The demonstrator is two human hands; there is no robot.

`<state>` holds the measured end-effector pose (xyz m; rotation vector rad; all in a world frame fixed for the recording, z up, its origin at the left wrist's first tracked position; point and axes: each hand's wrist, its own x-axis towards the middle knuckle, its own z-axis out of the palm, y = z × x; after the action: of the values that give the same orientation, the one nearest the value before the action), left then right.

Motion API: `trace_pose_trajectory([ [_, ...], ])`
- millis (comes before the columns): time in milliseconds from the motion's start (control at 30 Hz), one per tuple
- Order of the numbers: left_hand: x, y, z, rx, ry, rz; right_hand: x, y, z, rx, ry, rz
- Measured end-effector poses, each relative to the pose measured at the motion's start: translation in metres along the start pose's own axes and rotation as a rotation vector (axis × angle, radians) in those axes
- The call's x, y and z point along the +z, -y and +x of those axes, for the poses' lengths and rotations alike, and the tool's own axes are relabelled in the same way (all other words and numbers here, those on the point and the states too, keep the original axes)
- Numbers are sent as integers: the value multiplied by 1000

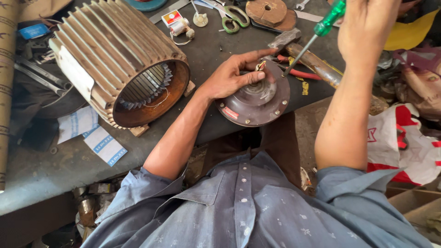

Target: The person handles a motor rotor and a bottle of liquid, then uses a hammer and screwdriver to work on the rotor's mounting plate. They insert and tighten screws into the rotor assembly on a cluttered workbench.

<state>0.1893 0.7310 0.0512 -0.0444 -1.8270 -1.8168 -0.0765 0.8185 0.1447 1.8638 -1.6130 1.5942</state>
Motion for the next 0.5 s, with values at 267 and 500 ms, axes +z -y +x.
trace_pose_trajectory([
  [267, 21, -11, 3, -86, -276, 240, -14, -4, -1, -162, -92, -346],
  [500, 9, -7, 0, 84, -158, 199, -18, -40, -15, 59, -80, 114],
])
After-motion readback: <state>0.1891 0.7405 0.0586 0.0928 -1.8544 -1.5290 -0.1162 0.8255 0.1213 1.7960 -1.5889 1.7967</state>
